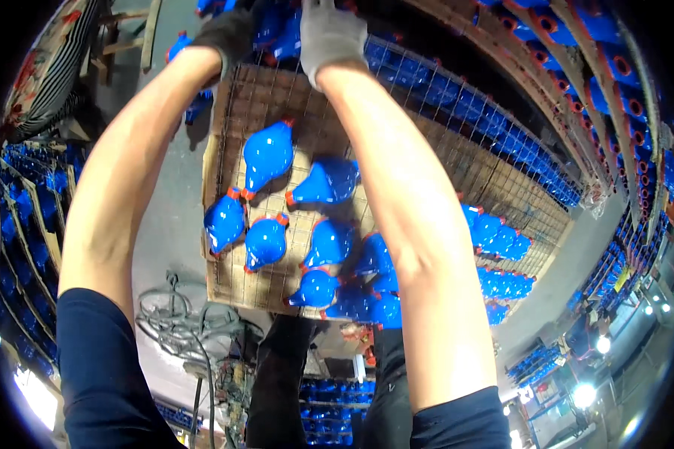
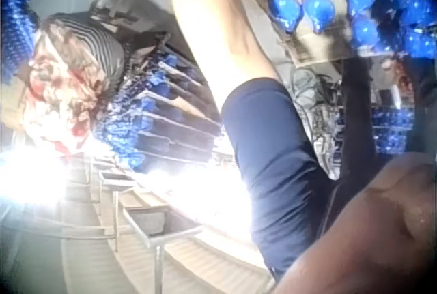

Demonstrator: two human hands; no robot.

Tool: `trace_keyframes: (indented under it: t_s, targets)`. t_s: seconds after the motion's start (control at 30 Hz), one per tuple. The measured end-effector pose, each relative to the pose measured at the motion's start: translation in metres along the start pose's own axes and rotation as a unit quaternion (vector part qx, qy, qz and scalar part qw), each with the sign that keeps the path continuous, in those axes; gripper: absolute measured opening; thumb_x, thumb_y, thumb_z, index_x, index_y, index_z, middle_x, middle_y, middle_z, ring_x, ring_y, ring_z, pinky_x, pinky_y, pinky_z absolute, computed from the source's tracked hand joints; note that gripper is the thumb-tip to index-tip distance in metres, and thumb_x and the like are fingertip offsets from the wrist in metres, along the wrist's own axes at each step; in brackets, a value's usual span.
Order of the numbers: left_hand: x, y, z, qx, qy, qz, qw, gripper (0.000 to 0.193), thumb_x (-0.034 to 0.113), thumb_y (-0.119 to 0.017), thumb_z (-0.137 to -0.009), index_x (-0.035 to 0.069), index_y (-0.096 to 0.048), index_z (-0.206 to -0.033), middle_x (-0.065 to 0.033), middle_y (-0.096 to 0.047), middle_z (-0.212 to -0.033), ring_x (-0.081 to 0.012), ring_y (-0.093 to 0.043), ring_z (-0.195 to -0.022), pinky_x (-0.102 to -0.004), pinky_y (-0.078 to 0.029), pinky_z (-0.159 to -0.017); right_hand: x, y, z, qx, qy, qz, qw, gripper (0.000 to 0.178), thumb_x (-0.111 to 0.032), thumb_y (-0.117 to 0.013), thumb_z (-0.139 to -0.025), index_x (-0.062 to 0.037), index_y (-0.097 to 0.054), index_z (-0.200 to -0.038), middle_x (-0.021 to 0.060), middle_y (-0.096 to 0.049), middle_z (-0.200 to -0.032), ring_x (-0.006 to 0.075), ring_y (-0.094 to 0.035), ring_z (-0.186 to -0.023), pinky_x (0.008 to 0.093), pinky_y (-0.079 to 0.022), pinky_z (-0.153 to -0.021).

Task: The person paints small blue parts with a red coating using a brush, then places the painted parts onto a large wire rack on the floor.

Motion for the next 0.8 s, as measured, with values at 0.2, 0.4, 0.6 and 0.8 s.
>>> trace_keyframes:
  t_s: [0.2,0.4,0.6,0.8]
  targets:
    - [0.009,0.032,0.016,-0.123,0.103,-0.027,0.987,0.059,0.011,-0.044,-0.098,0.009,-0.036,-0.157,-0.0199,-0.062,-0.137,-0.0381,-0.061,-0.124,-0.0497,-0.046,-0.104,0.009,0.016,0.041,0.072,-0.032,-0.117,0.990,0.060,-0.006,-0.067,-0.085,-0.0111,-0.050,-0.142,0.0158,-0.058,-0.137,0.0372,-0.068,-0.107,0.0452,-0.057,-0.089]
    - [0.104,0.058,0.197,0.121,-0.097,0.113,0.981,0.065,0.027,-0.078,-0.084,0.015,-0.053,-0.142,-0.0233,-0.051,-0.138,-0.0437,-0.053,-0.121,-0.0495,-0.046,-0.103,0.016,0.046,0.243,-0.097,-0.029,-0.202,0.974,0.070,-0.014,-0.070,-0.084,-0.0136,-0.046,-0.150,0.0165,-0.054,-0.145,0.0342,-0.065,-0.102,0.0442,-0.054,-0.083]
    - [0.121,0.006,0.221,0.028,-0.017,0.104,0.994,0.100,0.017,-0.087,-0.059,0.019,-0.044,-0.149,-0.0180,-0.046,-0.142,-0.0427,-0.050,-0.122,-0.0503,-0.043,-0.106,-0.010,-0.025,0.267,-0.117,-0.119,-0.125,0.978,0.073,-0.005,-0.069,-0.079,-0.0230,-0.049,-0.147,0.0102,-0.041,-0.157,0.0320,-0.059,-0.098,0.0454,-0.051,-0.081]
    - [0.151,0.030,0.143,-0.029,-0.103,0.053,0.993,0.097,0.018,-0.089,-0.058,0.018,-0.048,-0.145,-0.0197,-0.056,-0.130,-0.0402,-0.055,-0.117,-0.0509,-0.049,-0.100,0.056,0.007,0.220,-0.086,-0.084,-0.132,0.984,0.082,-0.001,-0.077,-0.068,-0.0234,-0.051,-0.143,0.0100,-0.053,-0.142,0.0340,-0.064,-0.097,0.0451,-0.052,-0.083]
Point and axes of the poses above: each hand's wrist, its own z-axis away from the middle knuckle, its own y-axis out of the back of the hand, x = y × z, the point moved 7 cm from there along -z, towards the middle knuckle
